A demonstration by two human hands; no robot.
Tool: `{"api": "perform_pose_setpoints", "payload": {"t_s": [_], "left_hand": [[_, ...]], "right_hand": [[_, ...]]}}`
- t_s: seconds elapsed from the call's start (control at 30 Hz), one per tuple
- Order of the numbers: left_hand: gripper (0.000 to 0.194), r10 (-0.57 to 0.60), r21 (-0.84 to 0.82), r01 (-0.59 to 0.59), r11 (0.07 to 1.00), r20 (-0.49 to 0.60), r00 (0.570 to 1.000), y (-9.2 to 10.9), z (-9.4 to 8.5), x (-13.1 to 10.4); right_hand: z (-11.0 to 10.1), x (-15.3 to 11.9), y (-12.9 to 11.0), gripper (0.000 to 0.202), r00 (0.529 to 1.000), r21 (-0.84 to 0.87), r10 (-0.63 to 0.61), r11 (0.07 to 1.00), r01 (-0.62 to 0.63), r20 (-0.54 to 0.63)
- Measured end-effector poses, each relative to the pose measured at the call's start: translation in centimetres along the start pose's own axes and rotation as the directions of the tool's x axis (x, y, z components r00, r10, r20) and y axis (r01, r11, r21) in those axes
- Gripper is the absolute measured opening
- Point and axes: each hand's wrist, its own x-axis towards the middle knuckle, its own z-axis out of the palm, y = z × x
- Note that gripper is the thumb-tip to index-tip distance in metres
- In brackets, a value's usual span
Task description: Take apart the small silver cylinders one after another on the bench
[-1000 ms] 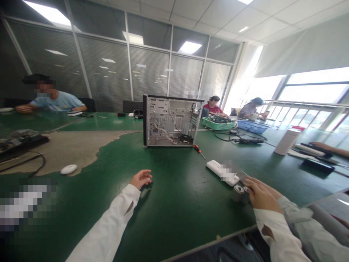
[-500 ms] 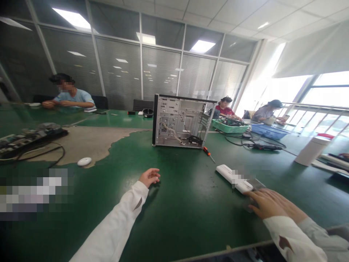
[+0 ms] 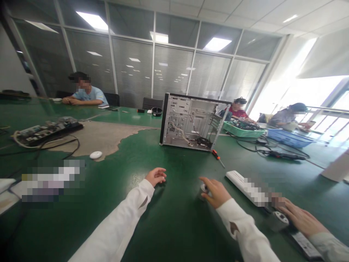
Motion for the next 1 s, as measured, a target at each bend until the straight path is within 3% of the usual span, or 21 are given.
{"api": "perform_pose_setpoints", "payload": {"t_s": [0.17,0.3,0.4,0.5,0.57,0.63,0.73,0.8,0.9,1.0], "left_hand": [[0.028,-0.015,-0.059,0.011,0.998,-0.067,0.998,0.4,-0.6,0.2],[0.032,-0.008,-0.112,-0.016,0.994,-0.205,0.979,0.8,-1.6,0.6],[0.029,0.01,-0.103,-0.036,0.994,-0.246,0.969,1.1,-2.2,0.9],[0.023,0.002,-0.105,-0.02,0.994,-0.172,0.985,1.2,-2.7,1.2],[0.035,-0.035,-0.072,0.025,0.997,-0.14,0.99,1.0,-3.0,1.4],[0.052,0.006,0.028,-0.003,1.0,-0.119,0.993,0.5,-3.2,1.3],[0.062,0.159,0.191,-0.146,0.971,-0.054,0.986,-0.2,-3.3,0.9],[0.057,0.22,0.335,-0.191,0.923,-0.051,0.974,-0.5,-3.2,0.6],[0.044,0.242,0.541,-0.151,0.827,-0.099,0.965,-0.5,-2.8,0.3],[0.04,0.244,0.595,-0.14,0.792,-0.097,0.965,-0.2,-2.6,0.1]], "right_hand": [[3.6,7.9,-8.4,0.065,0.994,0.187,-0.107,0.976,0.112,-0.037],[7.6,10.6,-11.4,0.081,0.987,0.418,-0.047,0.902,0.107,-0.152],[9.6,10.5,-11.3,0.087,0.983,0.498,-0.054,0.857,0.136,-0.175],[10.1,9.9,-10.4,0.081,0.979,0.552,-0.034,0.821,0.142,-0.202],[9.8,9.7,-10.1,0.077,0.975,0.571,-0.004,0.81,0.133,-0.222],[9.4,9.5,-10.0,0.072,0.972,0.574,0.002,0.808,0.136,-0.234],[8.9,9.5,-10.3,0.068,0.971,0.559,-0.044,0.811,0.172,-0.234],[8.7,9.4,-10.5,0.065,0.969,0.55,-0.077,0.811,0.199,-0.236],[8.5,9.4,-10.6,0.064,0.967,0.532,-0.12,0.816,0.224,-0.223],[8.3,9.5,-10.6,0.061,0.965,0.501,-0.155,0.831,0.243,-0.211]]}}
